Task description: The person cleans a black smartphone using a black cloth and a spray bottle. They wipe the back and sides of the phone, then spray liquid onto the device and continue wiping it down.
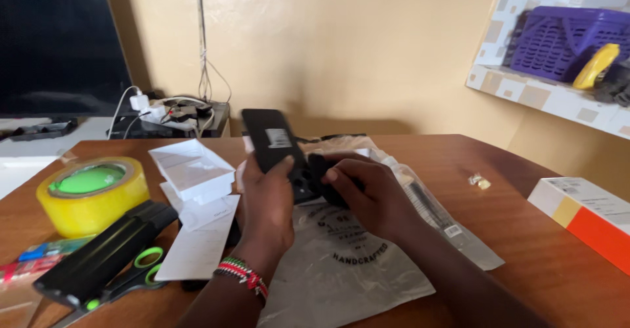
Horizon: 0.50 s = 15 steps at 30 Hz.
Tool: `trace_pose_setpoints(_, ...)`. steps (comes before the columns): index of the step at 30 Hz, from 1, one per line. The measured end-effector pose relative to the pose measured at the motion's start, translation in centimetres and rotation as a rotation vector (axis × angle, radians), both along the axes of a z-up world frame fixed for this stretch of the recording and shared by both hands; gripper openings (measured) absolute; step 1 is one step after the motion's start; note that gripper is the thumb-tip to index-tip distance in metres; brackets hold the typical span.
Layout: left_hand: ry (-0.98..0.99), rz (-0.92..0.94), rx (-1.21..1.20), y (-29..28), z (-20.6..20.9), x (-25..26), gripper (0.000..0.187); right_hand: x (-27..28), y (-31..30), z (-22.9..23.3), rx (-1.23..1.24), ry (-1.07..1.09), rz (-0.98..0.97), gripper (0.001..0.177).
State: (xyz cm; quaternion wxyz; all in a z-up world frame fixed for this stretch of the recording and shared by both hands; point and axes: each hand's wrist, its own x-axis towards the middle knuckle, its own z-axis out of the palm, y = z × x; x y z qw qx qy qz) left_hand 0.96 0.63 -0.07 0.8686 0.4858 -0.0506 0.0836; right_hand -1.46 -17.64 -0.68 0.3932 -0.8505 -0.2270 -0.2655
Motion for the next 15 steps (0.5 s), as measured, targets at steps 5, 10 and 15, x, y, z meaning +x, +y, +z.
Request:
trace_pose_setpoints(5,0.027,0.031,0.055,0.4,0.8,0.4,0.036,1.6,-3.6,0.7,-0.203,-0.415,-0.49,0.031)
trace_pose_setpoints(10,-0.028,-0.084,0.067,0.0,0.2,0.2,0.048,1.9,-5.9,1.7,-0.491,0.188,-0.825,0.09)
trace_pose_setpoints(15,-0.006,-0.144,0.097,-0.3,0.2,-0.4,0.051,-0.2,-4.8,3.3,-0.486,0.335,-0.802,0.079)
